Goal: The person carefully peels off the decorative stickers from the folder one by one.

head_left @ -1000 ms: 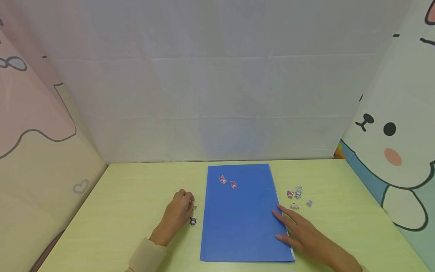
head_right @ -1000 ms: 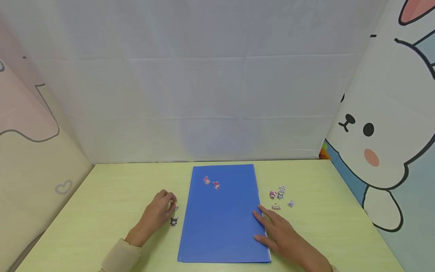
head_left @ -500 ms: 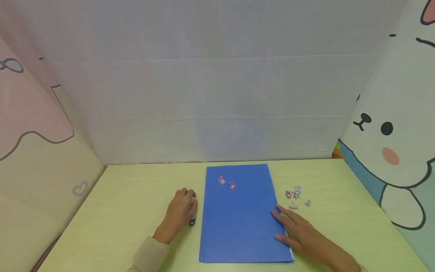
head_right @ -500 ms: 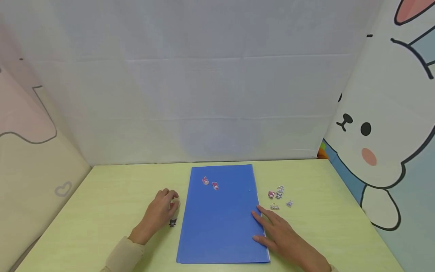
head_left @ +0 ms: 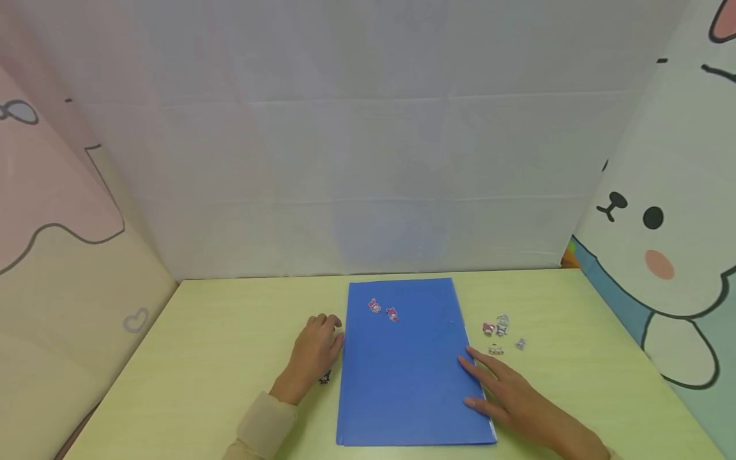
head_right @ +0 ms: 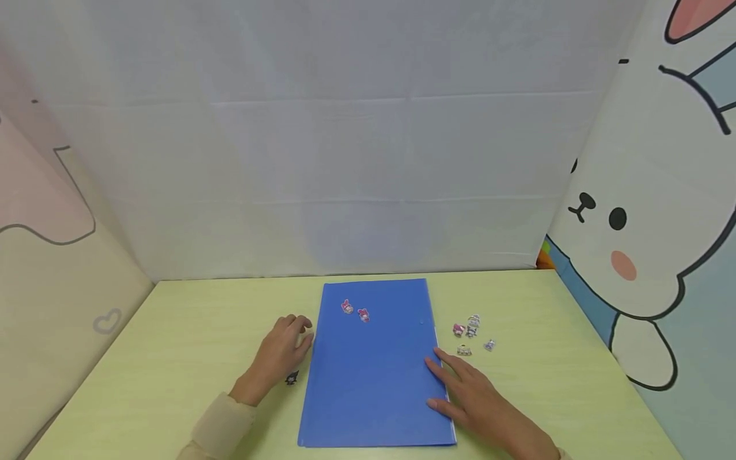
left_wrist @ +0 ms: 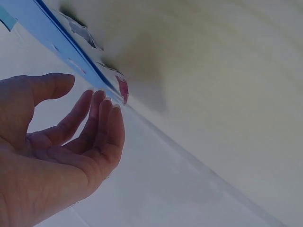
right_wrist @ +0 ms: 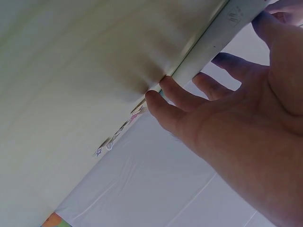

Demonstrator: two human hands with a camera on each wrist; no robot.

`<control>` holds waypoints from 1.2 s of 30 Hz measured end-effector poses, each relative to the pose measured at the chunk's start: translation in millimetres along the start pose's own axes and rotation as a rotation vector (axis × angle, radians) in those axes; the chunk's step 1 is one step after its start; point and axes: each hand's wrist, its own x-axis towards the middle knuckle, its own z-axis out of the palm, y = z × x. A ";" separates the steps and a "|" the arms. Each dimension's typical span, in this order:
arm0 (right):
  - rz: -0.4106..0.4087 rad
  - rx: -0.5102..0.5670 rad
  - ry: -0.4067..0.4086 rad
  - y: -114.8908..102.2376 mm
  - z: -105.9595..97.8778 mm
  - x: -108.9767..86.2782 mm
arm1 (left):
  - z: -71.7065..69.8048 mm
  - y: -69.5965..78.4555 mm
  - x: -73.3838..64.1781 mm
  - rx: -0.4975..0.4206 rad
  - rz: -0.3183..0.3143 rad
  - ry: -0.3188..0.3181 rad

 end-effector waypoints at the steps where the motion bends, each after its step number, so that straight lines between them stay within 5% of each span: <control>1: 0.002 0.000 -0.003 0.1 0.3 0.1 | 0.7 0.9 1.2 -0.002 -0.004 -0.002; 16: 0.015 0.000 -0.010 -1.3 0.6 0.1 | 13.7 8.3 16.6 -0.011 0.065 0.065; 36: -0.010 -0.031 0.036 -0.7 2.4 -0.8 | 24.3 23.7 32.9 -0.054 0.051 0.063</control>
